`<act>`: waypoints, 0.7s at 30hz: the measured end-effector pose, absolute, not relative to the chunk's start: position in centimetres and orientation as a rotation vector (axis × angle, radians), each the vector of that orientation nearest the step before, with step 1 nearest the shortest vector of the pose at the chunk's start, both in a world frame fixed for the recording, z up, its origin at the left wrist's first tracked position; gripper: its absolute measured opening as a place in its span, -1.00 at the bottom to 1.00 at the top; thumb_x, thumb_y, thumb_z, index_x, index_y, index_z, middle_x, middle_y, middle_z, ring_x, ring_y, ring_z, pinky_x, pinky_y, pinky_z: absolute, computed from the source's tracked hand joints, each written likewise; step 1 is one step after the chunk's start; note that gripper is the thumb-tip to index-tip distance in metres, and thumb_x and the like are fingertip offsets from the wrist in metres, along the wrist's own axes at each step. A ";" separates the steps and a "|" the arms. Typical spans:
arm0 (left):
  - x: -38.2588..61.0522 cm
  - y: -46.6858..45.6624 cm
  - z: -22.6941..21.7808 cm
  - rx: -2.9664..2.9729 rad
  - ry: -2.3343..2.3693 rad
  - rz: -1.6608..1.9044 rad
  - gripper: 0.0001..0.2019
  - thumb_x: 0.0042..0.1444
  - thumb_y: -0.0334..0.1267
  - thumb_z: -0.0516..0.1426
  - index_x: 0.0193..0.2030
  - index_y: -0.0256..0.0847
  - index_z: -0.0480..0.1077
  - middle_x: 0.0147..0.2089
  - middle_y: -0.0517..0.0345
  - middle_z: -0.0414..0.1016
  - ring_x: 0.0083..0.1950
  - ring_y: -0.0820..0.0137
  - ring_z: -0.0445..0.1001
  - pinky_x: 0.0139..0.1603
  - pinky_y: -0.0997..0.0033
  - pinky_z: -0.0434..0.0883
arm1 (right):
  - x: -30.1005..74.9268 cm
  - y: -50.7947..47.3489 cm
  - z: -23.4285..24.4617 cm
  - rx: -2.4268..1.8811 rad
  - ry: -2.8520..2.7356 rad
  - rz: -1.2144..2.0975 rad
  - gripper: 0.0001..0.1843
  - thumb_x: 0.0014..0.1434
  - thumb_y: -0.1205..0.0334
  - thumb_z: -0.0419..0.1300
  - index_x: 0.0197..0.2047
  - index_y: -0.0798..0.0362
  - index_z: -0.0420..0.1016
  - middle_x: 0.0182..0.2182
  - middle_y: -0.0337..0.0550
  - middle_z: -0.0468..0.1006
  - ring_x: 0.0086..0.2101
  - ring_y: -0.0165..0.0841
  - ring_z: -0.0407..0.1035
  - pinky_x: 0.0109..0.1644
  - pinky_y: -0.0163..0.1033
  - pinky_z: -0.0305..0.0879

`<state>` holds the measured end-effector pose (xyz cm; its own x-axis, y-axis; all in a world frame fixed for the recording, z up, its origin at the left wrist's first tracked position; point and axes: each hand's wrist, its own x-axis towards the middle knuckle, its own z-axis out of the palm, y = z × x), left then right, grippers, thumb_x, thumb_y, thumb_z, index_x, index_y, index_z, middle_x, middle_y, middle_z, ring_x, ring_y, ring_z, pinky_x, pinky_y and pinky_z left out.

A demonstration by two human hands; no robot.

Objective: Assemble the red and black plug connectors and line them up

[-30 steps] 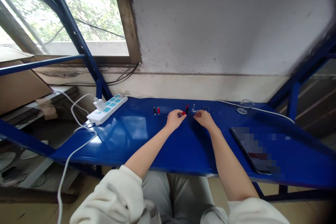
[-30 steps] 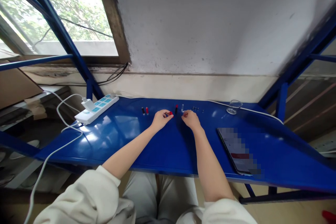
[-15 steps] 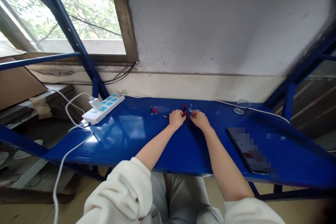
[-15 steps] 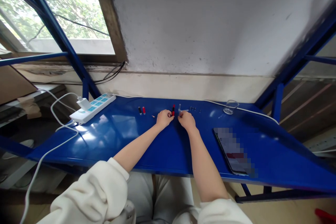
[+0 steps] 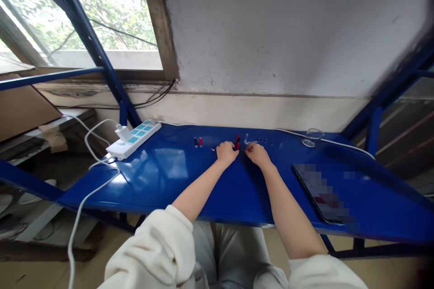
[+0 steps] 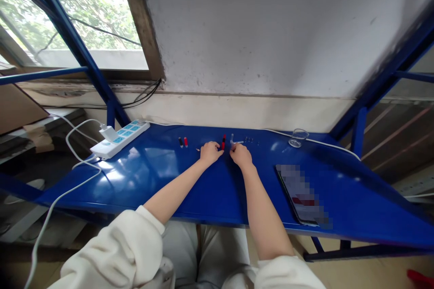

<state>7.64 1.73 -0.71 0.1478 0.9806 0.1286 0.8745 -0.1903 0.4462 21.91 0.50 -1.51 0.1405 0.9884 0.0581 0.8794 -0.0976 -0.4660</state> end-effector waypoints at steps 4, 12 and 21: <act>5.9 0.3 -0.1 2.198 1.761 0.629 -0.67 -0.02 -0.09 0.09 -0.14 -0.20 0.39 -0.20 0.03 0.45 -0.06 0.23 0.34 -0.10 0.31 0.28 | 22.8 0.4 -1.2 -2.008 -1.856 0.454 -0.74 -0.05 0.26 0.15 -0.22 0.10 0.41 -0.36 -0.09 0.50 -0.35 -0.33 0.38 -0.36 -0.35 0.16; 4.1 -2.0 -0.6 2.296 1.656 0.937 -0.82 0.08 -0.30 0.01 -0.23 -0.23 0.39 -0.35 0.08 0.41 -0.24 0.34 0.35 -0.18 0.36 0.29 | 24.7 1.4 -0.8 -1.980 -1.792 0.193 -0.69 0.02 0.42 0.06 -0.12 0.12 0.40 -0.19 -0.03 0.47 -0.19 -0.31 0.34 -0.18 -0.31 0.19; 4.0 -2.0 -0.5 2.415 1.660 0.937 -0.80 0.11 -0.32 -0.04 -0.22 -0.25 0.38 -0.30 0.03 0.40 -0.21 0.32 0.32 -0.23 0.36 0.27 | 24.6 3.1 -1.2 -1.988 -2.191 -0.028 -0.65 0.10 0.36 0.05 -0.02 0.04 0.35 -0.03 -0.04 0.38 -0.02 -0.17 0.17 -0.06 -0.10 0.12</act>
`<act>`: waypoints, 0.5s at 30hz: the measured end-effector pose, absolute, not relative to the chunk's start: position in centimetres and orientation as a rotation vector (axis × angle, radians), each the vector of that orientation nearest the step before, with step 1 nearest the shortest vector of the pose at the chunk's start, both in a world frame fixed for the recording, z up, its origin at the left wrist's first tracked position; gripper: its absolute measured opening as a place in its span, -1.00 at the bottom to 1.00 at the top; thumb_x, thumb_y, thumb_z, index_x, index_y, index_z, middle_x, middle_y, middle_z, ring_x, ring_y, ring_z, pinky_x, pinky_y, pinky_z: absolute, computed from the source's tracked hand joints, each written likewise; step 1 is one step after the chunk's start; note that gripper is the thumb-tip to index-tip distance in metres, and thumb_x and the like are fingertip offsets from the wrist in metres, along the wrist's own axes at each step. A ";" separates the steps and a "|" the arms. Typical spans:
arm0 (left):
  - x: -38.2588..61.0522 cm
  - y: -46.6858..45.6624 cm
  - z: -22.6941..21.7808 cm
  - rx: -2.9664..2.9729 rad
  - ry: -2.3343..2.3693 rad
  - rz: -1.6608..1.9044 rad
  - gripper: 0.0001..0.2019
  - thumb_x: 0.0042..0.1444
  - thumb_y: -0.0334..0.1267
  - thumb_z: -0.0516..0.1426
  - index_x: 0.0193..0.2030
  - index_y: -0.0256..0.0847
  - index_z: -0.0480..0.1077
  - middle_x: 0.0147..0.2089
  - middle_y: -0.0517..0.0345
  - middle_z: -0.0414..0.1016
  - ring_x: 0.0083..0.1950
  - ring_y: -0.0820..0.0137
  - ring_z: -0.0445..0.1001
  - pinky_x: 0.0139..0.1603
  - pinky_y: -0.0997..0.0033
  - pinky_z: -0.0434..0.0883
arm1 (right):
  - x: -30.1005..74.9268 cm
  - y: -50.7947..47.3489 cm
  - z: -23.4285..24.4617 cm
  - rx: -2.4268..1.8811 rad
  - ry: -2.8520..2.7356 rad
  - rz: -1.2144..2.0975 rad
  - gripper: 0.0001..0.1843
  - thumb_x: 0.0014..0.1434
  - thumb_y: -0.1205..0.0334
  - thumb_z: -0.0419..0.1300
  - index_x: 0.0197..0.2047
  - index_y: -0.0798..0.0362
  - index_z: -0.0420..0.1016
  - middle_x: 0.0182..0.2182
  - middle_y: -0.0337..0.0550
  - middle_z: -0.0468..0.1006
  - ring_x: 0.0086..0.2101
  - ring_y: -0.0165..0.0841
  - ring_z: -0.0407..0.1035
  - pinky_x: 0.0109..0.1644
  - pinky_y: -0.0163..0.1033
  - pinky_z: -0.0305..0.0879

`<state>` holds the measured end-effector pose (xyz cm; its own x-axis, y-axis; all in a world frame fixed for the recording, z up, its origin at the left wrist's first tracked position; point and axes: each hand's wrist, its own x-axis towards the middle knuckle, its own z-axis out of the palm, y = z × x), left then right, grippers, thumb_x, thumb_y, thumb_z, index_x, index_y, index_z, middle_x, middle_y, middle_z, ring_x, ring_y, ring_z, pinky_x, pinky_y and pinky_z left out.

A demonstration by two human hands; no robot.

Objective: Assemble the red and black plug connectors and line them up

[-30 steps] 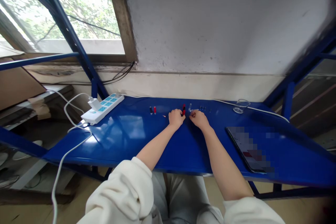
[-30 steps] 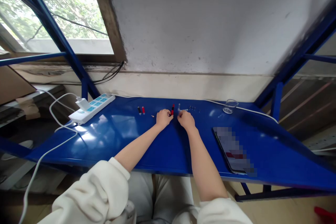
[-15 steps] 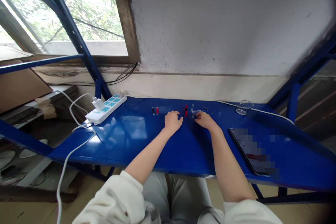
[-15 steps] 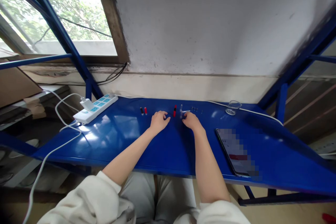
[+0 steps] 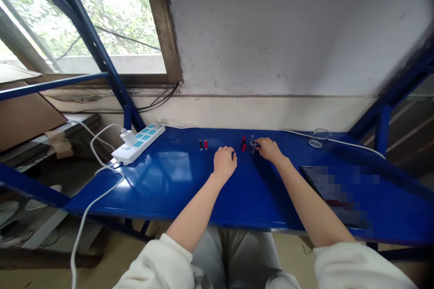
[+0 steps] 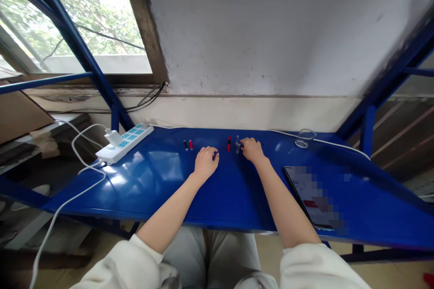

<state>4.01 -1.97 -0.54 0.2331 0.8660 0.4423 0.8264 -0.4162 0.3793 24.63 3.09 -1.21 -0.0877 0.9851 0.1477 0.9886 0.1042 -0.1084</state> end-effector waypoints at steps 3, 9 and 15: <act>4.0 -2.0 -0.5 2.427 1.682 0.919 -0.81 0.10 -0.32 -0.04 -0.25 -0.25 0.38 -0.30 0.03 0.40 -0.21 0.31 0.32 -0.24 0.37 0.27 | 24.4 3.0 -1.4 -1.987 -2.235 -0.103 -0.74 0.12 0.34 0.03 -0.11 0.04 0.40 -0.09 -0.04 0.40 -0.06 -0.20 0.19 -0.07 -0.12 0.09; 3.9 -2.1 -0.6 2.407 1.668 0.924 -0.80 0.11 -0.32 -0.05 -0.26 -0.24 0.39 -0.30 0.03 0.40 -0.21 0.31 0.31 -0.22 0.36 0.27 | 24.6 2.4 -1.2 -1.948 -2.213 -0.149 -0.84 0.12 0.32 0.03 -0.27 0.10 0.41 -0.24 -0.01 0.45 -0.16 -0.24 0.26 -0.12 -0.15 0.07; 4.0 -2.1 -0.4 2.356 1.643 0.930 -0.80 0.11 -0.32 -0.05 -0.26 -0.24 0.39 -0.29 0.02 0.39 -0.20 0.32 0.31 -0.16 0.32 0.27 | 26.2 2.8 -0.2 -1.932 -1.998 0.171 -0.86 0.02 0.21 0.14 -0.33 0.02 0.47 -0.37 -0.18 0.51 -0.30 -0.34 0.35 -0.22 -0.26 0.15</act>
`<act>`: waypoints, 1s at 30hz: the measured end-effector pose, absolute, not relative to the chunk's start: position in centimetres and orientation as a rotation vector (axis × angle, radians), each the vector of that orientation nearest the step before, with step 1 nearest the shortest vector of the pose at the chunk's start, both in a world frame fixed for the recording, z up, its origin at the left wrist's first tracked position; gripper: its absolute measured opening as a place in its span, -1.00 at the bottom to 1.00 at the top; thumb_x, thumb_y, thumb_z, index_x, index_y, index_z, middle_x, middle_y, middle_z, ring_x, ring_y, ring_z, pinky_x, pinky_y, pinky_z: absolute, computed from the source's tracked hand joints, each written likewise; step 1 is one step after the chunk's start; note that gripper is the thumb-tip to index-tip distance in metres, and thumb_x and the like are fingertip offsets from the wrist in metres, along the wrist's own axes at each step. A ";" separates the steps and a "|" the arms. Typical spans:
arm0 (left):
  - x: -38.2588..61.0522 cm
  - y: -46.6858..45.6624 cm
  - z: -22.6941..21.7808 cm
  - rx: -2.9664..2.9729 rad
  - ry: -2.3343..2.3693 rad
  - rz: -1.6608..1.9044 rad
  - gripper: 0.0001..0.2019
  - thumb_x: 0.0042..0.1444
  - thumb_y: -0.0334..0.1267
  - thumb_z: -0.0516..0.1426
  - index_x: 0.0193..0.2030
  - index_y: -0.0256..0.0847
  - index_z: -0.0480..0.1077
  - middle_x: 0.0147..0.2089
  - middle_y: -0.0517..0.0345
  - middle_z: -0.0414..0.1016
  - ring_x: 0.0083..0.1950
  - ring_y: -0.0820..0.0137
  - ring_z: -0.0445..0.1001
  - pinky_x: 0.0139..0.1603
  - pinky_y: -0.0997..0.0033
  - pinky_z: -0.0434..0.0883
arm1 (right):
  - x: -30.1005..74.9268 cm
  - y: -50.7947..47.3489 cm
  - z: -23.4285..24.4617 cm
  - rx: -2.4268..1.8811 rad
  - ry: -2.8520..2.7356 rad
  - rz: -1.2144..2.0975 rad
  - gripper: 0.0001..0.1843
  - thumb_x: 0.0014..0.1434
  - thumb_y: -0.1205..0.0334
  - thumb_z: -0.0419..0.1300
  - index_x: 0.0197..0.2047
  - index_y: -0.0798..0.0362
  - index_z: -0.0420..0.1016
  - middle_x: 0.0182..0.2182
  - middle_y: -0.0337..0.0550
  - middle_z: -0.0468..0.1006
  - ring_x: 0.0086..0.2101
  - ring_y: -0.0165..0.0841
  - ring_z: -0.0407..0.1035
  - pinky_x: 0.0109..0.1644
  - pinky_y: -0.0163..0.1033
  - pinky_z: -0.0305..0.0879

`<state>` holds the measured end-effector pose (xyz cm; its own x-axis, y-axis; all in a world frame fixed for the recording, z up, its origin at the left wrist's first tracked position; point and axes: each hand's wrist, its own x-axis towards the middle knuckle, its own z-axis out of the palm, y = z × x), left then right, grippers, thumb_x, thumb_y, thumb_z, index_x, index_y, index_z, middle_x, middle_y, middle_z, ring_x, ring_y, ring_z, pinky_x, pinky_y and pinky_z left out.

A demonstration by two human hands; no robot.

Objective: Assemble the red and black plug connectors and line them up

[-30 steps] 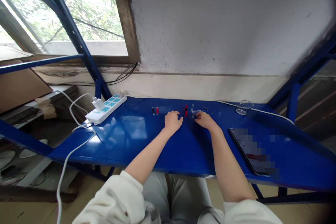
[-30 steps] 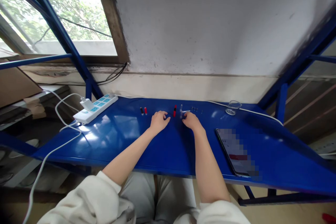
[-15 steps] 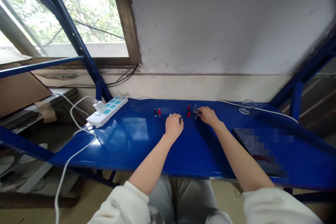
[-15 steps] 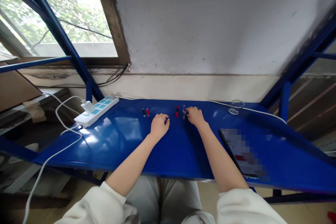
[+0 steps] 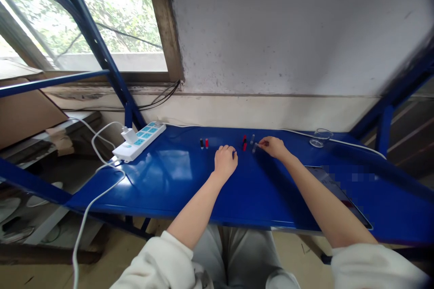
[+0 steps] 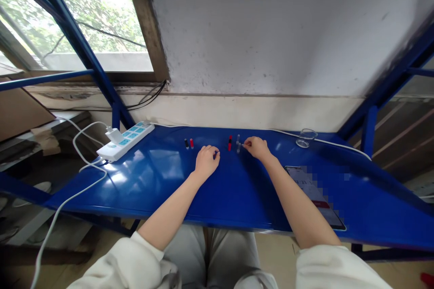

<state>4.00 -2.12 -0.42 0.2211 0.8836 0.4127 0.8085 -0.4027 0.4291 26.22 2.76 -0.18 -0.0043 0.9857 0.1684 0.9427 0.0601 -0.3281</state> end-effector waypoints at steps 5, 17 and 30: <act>4.0 -2.1 -0.5 2.354 1.640 0.933 -0.80 0.10 -0.33 -0.04 -0.27 -0.24 0.39 -0.29 0.02 0.39 -0.21 0.32 0.31 -0.16 0.32 0.27 | 26.7 3.4 -0.1 -1.854 -1.926 0.409 -0.85 -0.07 0.26 0.18 -0.36 0.09 0.50 -0.46 -0.21 0.50 -0.42 -0.42 0.35 -0.35 -0.38 0.19; 4.0 -2.1 -0.6 2.352 1.637 0.931 -0.82 0.10 -0.33 -0.03 -0.28 -0.22 0.39 -0.28 0.04 0.40 -0.20 0.33 0.31 -0.18 0.34 0.28 | 25.7 5.3 0.2 -1.911 -2.106 0.417 -0.90 -0.10 0.28 0.19 -0.44 0.09 0.48 -0.51 -0.22 0.48 -0.48 -0.45 0.33 -0.43 -0.41 0.16; 4.0 -1.9 -0.9 2.375 1.639 0.967 -0.82 0.09 -0.33 -0.04 -0.33 -0.22 0.39 -0.32 0.06 0.41 -0.24 0.35 0.32 -0.17 0.37 0.28 | 26.0 6.1 -1.6 -1.802 -2.071 0.537 -0.89 -0.13 0.37 0.17 -0.42 0.11 0.45 -0.53 -0.25 0.47 -0.48 -0.47 0.33 -0.38 -0.42 0.20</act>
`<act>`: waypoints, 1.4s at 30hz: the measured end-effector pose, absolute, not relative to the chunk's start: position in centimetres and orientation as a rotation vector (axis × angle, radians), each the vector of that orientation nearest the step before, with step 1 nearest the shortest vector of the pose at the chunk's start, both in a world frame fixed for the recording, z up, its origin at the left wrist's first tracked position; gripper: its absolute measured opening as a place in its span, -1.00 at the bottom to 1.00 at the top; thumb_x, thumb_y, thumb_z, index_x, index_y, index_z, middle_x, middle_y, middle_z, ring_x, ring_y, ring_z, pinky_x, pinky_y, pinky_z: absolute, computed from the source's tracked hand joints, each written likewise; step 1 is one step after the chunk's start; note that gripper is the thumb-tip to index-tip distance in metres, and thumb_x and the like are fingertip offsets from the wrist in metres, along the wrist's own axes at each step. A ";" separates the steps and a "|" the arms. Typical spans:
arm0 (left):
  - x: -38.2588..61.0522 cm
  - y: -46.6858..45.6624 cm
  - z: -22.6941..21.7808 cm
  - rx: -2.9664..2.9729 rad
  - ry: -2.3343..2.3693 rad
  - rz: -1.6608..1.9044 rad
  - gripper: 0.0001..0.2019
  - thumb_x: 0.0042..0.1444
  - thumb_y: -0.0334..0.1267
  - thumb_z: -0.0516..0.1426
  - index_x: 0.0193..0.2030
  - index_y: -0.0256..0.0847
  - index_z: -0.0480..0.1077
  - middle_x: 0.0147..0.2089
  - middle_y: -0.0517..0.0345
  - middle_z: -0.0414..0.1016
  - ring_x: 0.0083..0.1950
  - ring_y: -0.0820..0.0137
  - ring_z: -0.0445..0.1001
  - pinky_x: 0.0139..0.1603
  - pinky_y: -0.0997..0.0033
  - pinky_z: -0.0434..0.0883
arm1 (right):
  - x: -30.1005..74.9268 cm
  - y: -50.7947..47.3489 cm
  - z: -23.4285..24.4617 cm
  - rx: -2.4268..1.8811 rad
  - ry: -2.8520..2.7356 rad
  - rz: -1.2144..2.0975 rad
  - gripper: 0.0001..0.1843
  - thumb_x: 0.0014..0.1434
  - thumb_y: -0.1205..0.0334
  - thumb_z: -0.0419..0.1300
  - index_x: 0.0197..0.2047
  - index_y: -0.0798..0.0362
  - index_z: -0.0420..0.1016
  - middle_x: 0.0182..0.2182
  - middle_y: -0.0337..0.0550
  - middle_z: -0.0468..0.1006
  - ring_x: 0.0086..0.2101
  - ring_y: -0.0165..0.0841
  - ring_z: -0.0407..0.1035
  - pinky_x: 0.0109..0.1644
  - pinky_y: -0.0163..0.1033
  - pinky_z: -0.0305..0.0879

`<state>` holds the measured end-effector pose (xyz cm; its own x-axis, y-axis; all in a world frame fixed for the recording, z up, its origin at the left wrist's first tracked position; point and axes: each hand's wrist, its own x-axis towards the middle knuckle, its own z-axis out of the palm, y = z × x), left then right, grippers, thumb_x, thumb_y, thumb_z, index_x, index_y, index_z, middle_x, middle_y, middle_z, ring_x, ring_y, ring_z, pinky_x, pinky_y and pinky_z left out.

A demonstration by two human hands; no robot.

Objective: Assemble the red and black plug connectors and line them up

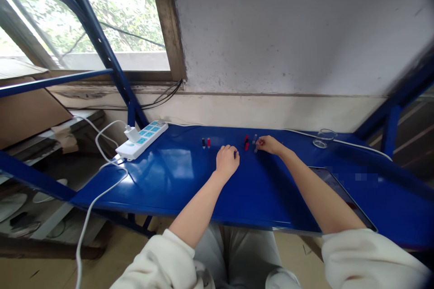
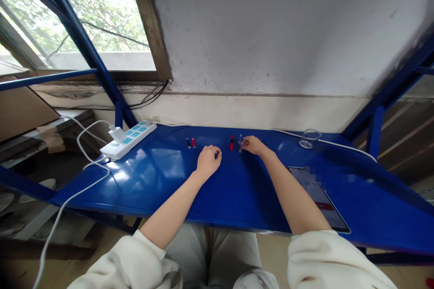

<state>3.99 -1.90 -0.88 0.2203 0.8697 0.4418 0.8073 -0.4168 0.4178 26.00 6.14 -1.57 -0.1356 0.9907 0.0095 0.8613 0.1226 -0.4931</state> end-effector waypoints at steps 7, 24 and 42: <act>3.3 -2.0 0.2 2.288 1.765 0.890 -0.69 0.14 -0.27 -0.08 0.02 -0.20 0.24 -0.22 -0.01 0.43 -0.21 0.29 0.40 -0.28 0.39 0.30 | 26.0 6.4 -1.7 -1.824 -2.048 0.649 -0.89 -0.16 0.40 0.17 -0.45 0.12 0.45 -0.56 -0.27 0.45 -0.50 -0.46 0.32 -0.42 -0.41 0.20; -0.6 -0.1 1.1 1.885 2.229 0.720 -0.48 0.13 -0.18 -0.06 0.24 -0.20 -0.04 -0.15 -0.16 0.45 -0.19 0.14 0.46 -0.26 0.28 0.31 | 19.7 -4.2 6.8 -1.747 -1.923 0.236 -0.82 0.09 0.21 0.03 -0.41 0.07 0.40 -0.53 -0.15 0.47 -0.50 -0.41 0.32 -0.43 -0.36 0.10; 1.1 -0.2 1.6 1.272 0.823 1.252 -0.76 0.07 -0.16 0.04 -0.23 -0.30 0.32 -0.42 0.13 0.43 -0.71 0.65 0.22 -0.71 0.62 0.06 | 13.2 -3.0 0.6 -1.417 -1.536 0.483 -0.51 0.20 -0.12 -0.28 -0.48 0.02 0.21 -0.59 -0.22 0.36 -0.55 -0.39 0.25 -0.45 -0.32 0.08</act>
